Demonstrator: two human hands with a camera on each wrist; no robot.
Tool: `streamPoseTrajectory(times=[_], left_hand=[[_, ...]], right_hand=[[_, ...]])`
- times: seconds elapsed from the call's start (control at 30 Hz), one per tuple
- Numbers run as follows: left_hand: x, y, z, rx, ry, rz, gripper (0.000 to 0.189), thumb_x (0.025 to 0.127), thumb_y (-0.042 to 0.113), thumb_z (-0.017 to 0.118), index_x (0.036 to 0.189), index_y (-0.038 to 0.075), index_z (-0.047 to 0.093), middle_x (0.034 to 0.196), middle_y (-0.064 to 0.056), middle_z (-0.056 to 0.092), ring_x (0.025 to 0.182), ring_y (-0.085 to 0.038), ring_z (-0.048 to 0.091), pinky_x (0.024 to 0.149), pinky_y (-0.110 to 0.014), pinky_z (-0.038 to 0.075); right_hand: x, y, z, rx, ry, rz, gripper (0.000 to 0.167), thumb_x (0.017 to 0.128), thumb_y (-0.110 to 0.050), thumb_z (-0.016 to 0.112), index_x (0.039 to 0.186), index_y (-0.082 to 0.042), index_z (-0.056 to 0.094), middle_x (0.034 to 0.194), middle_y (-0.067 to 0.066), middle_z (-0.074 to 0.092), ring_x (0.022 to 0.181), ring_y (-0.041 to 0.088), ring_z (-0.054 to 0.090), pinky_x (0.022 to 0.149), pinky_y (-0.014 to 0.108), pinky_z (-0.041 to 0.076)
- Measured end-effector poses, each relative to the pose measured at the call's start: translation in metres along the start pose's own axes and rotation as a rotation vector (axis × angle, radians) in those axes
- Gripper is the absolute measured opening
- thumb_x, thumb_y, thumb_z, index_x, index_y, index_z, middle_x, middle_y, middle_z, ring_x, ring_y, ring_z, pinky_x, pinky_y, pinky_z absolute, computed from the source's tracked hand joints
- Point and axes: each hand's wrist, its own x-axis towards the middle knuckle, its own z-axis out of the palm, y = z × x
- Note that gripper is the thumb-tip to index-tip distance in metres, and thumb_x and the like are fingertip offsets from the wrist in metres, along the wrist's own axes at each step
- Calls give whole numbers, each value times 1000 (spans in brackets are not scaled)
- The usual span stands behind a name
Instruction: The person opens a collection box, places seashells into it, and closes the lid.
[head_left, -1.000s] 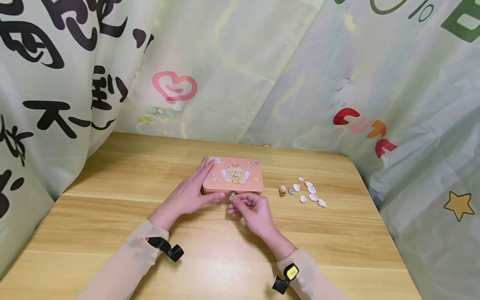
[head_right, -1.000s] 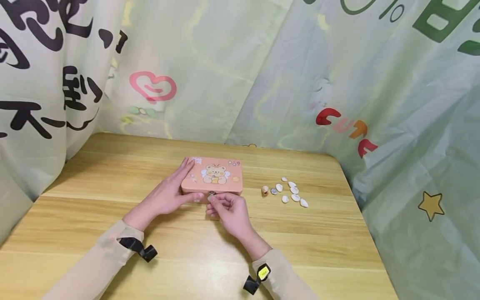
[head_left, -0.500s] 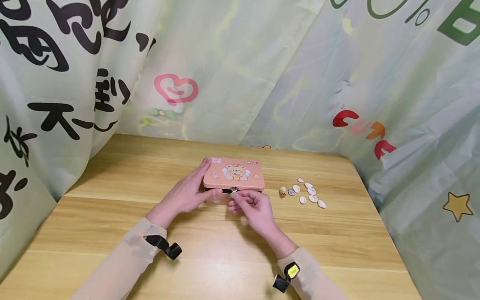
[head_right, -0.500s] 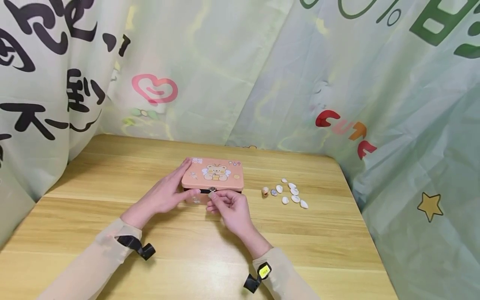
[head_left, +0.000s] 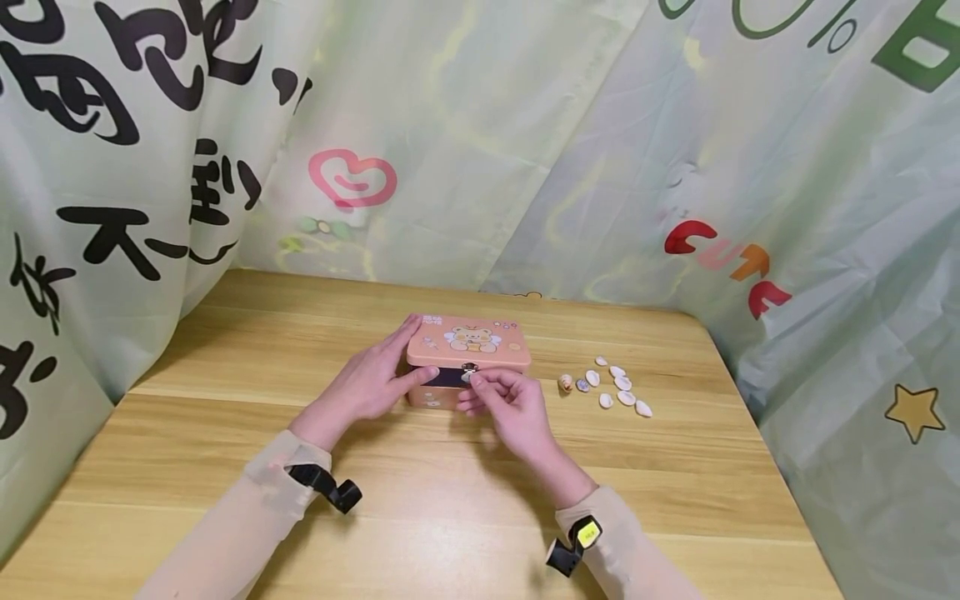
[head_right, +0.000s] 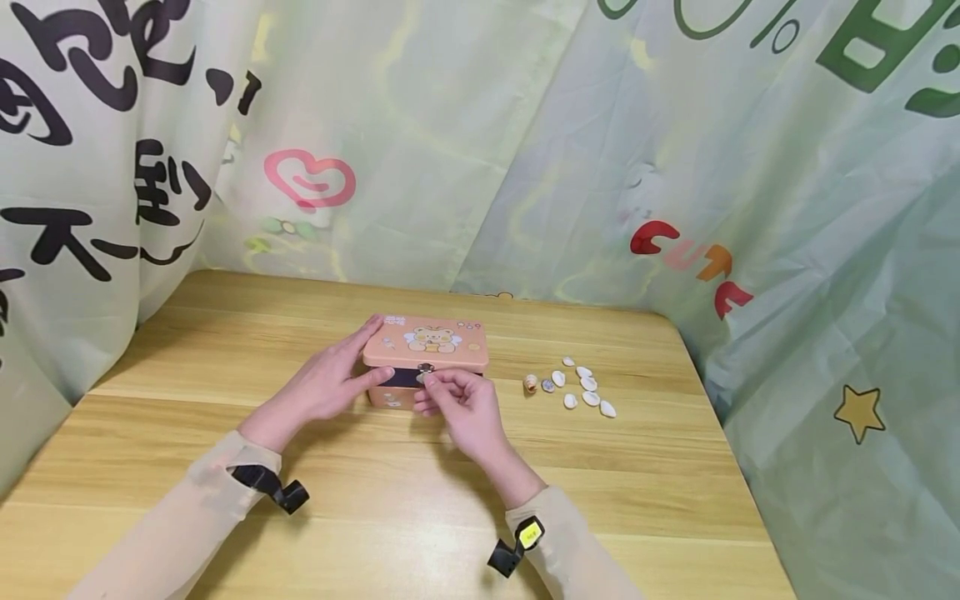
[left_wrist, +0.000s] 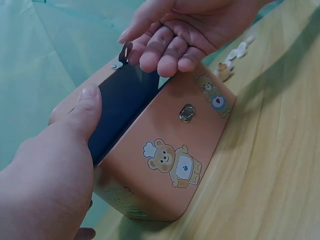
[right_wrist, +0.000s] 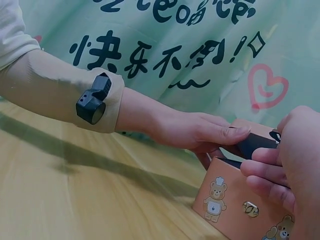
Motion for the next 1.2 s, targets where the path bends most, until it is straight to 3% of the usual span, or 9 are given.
streamPoseTrajectory(times=[0.2, 0.4, 0.67, 0.77, 0.83, 0.97, 1.13, 1.2], left_hand=[[2, 1, -4, 15, 3, 4, 96, 102, 76, 44, 171, 14, 19, 174, -12, 21, 152, -41, 35, 118, -58, 33], [6, 2, -6, 29, 18, -6, 92, 102, 74, 46, 170, 16, 23, 172, -10, 28, 147, -44, 42, 113, -61, 40], [11, 3, -10, 34, 49, -2, 87, 102, 72, 49, 167, 16, 34, 159, -17, 49, 127, -45, 62, 91, -57, 55], [13, 3, -11, 44, 48, -5, 85, 103, 71, 48, 167, 16, 35, 155, -19, 53, 114, -40, 69, 84, -53, 57], [14, 4, -12, 36, 42, -16, 85, 104, 71, 48, 167, 16, 34, 151, -20, 58, 94, -36, 71, 73, -49, 56], [17, 8, -14, 6, 37, -52, 88, 102, 76, 42, 167, 18, 34, 132, -19, 69, 68, -25, 57, 62, -42, 48], [20, 12, -15, -25, 60, -95, 90, 101, 79, 36, 166, 17, 37, 101, -17, 70, 71, -25, 56, 75, -46, 51], [21, 13, -16, -43, 65, -109, 89, 102, 79, 35, 166, 17, 37, 108, -18, 71, 70, -29, 57, 76, -49, 52]], right_hand=[[3, -3, -1, -5, 0, 9, 16, 105, -1, 62, 110, 12, 69, 93, 26, 76, 79, 28, 78, 74, 46, 63], [6, -8, -2, -17, 5, 16, 20, 108, -5, 59, 112, 12, 69, 94, 25, 76, 79, 32, 78, 75, 51, 63], [11, -13, -6, -1, -2, -44, 25, 110, -10, 58, 122, 11, 68, 97, 26, 76, 78, 33, 78, 73, 56, 61], [14, -15, -9, 13, 6, -71, 25, 109, -7, 58, 124, 12, 66, 98, 28, 75, 77, 29, 78, 73, 56, 61], [16, -15, -12, 18, 25, -92, 24, 108, -4, 59, 125, 13, 66, 98, 30, 75, 76, 25, 78, 72, 53, 62], [19, -19, -22, -3, 86, -154, 21, 104, 5, 62, 122, 15, 66, 97, 30, 74, 75, 21, 78, 72, 43, 63], [21, -20, -38, -72, 170, -268, 14, 99, 14, 63, 112, 17, 67, 93, 30, 73, 73, 18, 76, 70, 34, 63], [22, -19, -44, -89, 214, -316, 12, 97, 16, 64, 109, 18, 67, 92, 32, 72, 72, 17, 75, 69, 32, 62]])
